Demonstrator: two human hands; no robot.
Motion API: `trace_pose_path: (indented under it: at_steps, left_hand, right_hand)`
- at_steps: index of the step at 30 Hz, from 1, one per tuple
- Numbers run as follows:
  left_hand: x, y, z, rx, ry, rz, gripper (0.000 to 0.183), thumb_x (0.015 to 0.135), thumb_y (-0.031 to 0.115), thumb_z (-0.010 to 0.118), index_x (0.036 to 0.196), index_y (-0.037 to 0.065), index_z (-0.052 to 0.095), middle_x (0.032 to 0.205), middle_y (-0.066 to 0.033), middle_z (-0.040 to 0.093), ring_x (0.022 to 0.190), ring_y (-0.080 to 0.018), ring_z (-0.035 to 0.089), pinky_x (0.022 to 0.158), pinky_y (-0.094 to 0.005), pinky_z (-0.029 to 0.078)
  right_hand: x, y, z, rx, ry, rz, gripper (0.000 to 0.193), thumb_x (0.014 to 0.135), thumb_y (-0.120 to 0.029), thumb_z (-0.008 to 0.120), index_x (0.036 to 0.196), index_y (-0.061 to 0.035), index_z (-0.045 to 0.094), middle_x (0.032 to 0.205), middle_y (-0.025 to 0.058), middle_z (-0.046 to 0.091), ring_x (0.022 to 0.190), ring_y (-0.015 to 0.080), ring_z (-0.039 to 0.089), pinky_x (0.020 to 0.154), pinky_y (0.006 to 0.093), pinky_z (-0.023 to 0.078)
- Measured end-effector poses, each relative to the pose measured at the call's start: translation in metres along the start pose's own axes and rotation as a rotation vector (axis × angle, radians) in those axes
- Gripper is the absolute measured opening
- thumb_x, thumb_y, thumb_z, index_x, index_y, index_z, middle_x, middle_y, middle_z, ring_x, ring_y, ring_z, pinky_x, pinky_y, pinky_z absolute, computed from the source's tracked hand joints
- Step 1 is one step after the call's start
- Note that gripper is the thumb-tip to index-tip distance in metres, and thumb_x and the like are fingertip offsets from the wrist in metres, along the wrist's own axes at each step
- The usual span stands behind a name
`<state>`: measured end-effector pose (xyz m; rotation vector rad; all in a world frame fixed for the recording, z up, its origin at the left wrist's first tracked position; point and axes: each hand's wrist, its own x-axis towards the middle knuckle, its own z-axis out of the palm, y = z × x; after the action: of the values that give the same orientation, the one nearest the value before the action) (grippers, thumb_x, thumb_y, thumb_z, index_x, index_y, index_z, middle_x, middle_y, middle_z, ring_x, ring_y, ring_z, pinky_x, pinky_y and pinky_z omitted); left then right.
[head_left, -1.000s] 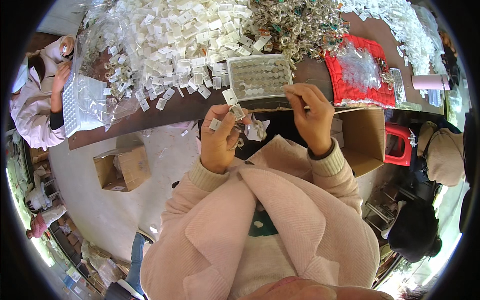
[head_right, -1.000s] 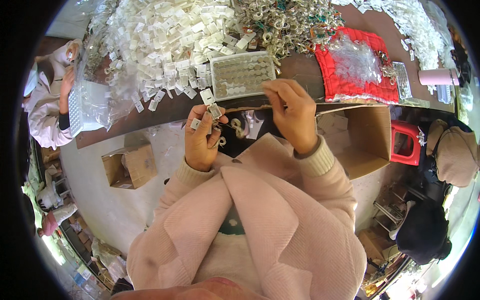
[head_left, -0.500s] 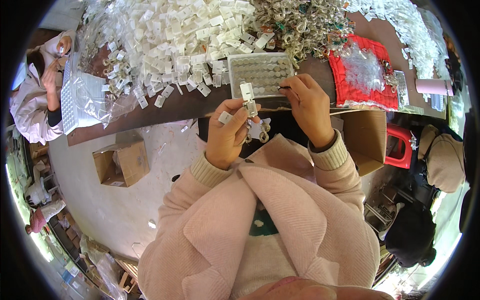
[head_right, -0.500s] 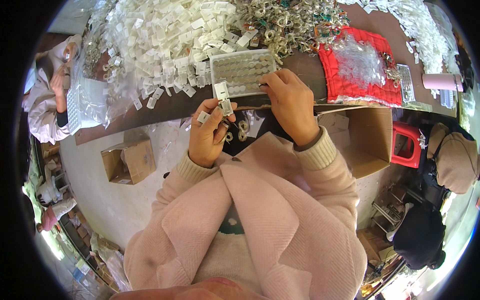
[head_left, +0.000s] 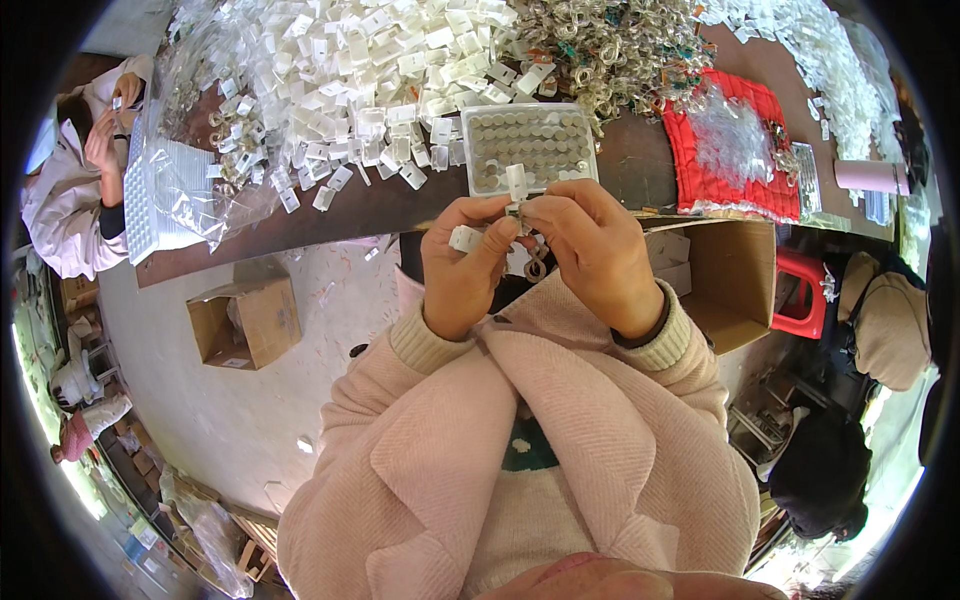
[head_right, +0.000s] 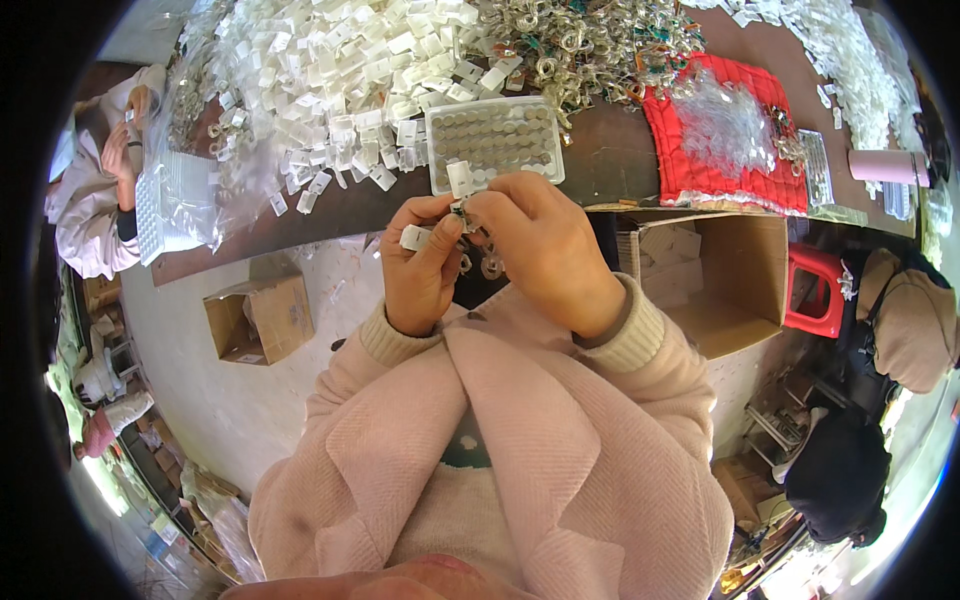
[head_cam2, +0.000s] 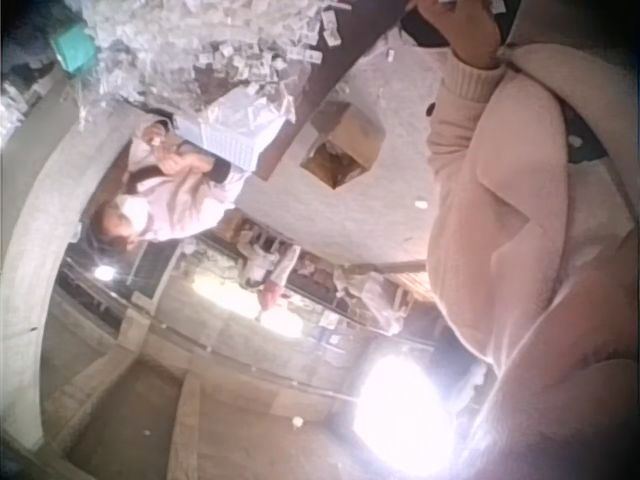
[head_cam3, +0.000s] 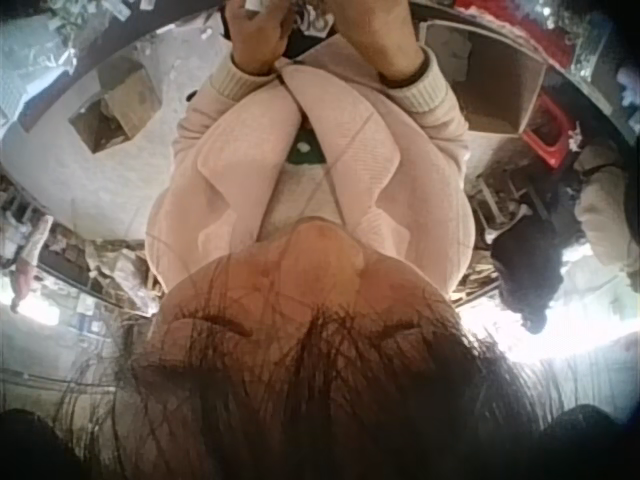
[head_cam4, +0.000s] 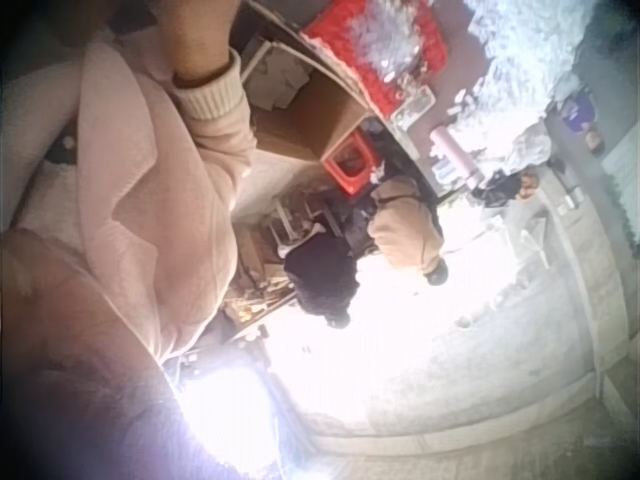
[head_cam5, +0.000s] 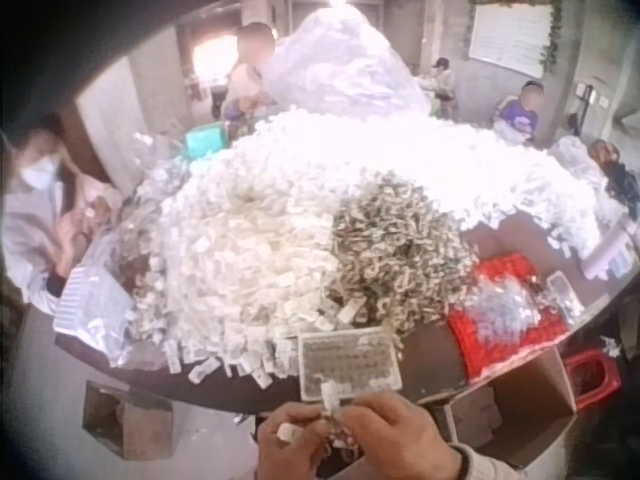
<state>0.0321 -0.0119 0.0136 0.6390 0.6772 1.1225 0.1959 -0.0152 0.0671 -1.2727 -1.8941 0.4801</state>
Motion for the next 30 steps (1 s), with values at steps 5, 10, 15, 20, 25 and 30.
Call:
trace_pose_path:
  at_steps: [5, 10, 15, 20, 25, 30]
  left_hand:
    - [-0.002, 0.005, -0.002, -0.143, 0.002, -0.103, 0.018, 0.094, 0.007, 0.063, 0.111, 0.002, 0.059, 0.091, -0.0096, 0.068, 0.067, -0.0067, 0.063, 0.042, -0.0146, 0.035]
    - [-0.001, 0.005, -0.011, -0.242, -0.049, -0.141, 0.017, 0.094, 0.005, 0.063, 0.110, 0.001, 0.059, 0.092, -0.0089, 0.068, 0.070, -0.0088, 0.066, 0.041, -0.0142, 0.034]
    - [-0.002, 0.004, -0.015, -0.262, -0.031, -0.147, 0.016, 0.094, 0.004, 0.063, 0.108, 0.000, 0.060, 0.089, -0.0093, 0.068, 0.069, -0.0086, 0.066, 0.040, -0.0142, 0.033]
    - [-0.002, 0.002, -0.020, -0.251, 0.004, -0.141, 0.014, 0.094, 0.005, 0.063, 0.107, 0.000, 0.060, 0.088, -0.0107, 0.068, 0.067, -0.0084, 0.065, 0.039, -0.0146, 0.033]
    - [-0.002, 0.003, -0.030, -0.244, 0.068, -0.096, 0.014, 0.095, 0.006, 0.062, 0.108, 0.001, 0.059, 0.092, -0.0136, 0.069, 0.066, -0.0084, 0.063, 0.039, -0.0148, 0.031]
    - [-0.003, 0.006, -0.035, -0.232, 0.157, -0.070, 0.015, 0.096, 0.006, 0.061, 0.110, 0.001, 0.057, 0.099, -0.0163, 0.069, 0.069, -0.0086, 0.063, 0.039, -0.0141, 0.031]
  right_hand:
    - [0.001, 0.005, 0.010, -0.005, 0.144, -0.111, 0.022, 0.078, 0.002, 0.067, 0.099, -0.0036, 0.065, 0.092, 0.0123, 0.063, 0.074, 0.0276, 0.064, 0.064, 0.0336, 0.053]
    - [0.000, 0.008, 0.017, 0.043, 0.146, -0.144, 0.020, 0.078, 0.001, 0.069, 0.097, -0.0034, 0.066, 0.090, 0.0120, 0.065, 0.075, 0.0271, 0.064, 0.065, 0.0339, 0.053]
    - [0.001, 0.010, 0.023, 0.046, 0.145, -0.140, 0.018, 0.078, 0.001, 0.070, 0.095, -0.0030, 0.067, 0.088, 0.0109, 0.065, 0.075, 0.0270, 0.065, 0.065, 0.0340, 0.054]
    - [0.006, 0.015, 0.028, 0.007, 0.095, -0.244, 0.022, 0.076, 0.003, 0.068, 0.097, -0.0041, 0.067, 0.088, 0.0091, 0.067, 0.077, 0.0272, 0.065, 0.067, 0.0343, 0.054]
    - [0.006, 0.018, 0.040, -0.033, 0.126, -0.208, 0.028, 0.073, 0.004, 0.067, 0.100, -0.0043, 0.068, 0.088, 0.0073, 0.067, 0.076, 0.0265, 0.064, 0.067, 0.0347, 0.052]
    - [0.020, 0.031, 0.044, -0.249, 0.052, -0.191, 0.031, 0.071, 0.003, 0.069, 0.101, -0.0040, 0.068, 0.084, 0.0068, 0.065, 0.075, 0.0262, 0.061, 0.066, 0.0360, 0.049]
